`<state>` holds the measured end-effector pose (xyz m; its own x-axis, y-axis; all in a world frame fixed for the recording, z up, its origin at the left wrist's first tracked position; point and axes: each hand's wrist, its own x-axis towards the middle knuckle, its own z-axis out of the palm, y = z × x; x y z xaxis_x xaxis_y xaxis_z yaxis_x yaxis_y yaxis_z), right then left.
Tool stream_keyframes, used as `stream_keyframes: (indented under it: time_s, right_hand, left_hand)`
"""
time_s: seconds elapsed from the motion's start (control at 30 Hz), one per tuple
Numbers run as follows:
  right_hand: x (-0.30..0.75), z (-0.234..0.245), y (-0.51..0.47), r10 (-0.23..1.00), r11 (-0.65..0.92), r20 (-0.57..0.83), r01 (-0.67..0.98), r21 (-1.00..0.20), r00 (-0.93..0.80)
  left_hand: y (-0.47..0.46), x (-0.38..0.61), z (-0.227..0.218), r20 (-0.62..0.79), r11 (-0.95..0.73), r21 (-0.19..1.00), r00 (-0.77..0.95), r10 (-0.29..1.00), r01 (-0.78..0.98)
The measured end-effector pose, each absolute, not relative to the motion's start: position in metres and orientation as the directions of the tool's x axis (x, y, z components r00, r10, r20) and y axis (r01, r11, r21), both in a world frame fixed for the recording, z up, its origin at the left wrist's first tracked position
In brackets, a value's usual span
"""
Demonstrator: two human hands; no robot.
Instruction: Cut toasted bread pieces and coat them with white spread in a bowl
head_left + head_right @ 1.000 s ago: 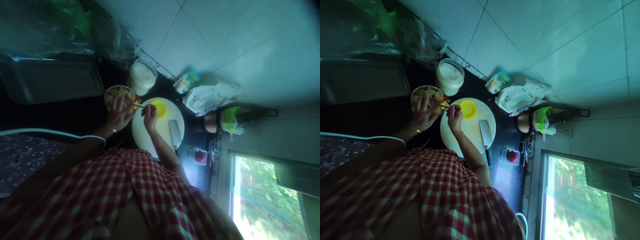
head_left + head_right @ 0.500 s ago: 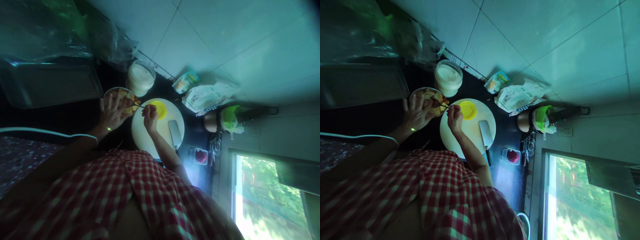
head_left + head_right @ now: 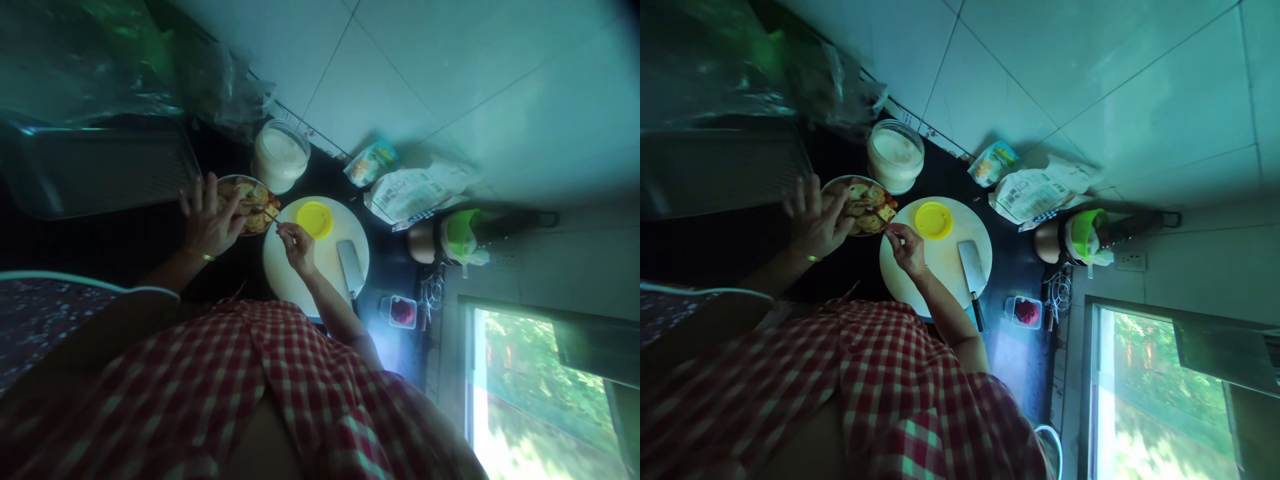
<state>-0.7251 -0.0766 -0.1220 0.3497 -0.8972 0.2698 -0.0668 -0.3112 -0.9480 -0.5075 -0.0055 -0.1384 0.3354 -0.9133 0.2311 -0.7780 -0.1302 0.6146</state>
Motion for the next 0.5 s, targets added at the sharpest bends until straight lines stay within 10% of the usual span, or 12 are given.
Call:
stream_keyframes:
  time_s: [0.5]
  right_hand:
    - [-0.717,-0.145,-0.051,-0.986,-0.043,0.050,0.052,-0.998,0.158]
  left_hand:
    - [-0.024,-0.531,-0.149,0.199,-0.076,0.639,0.260,-0.945,-0.766]
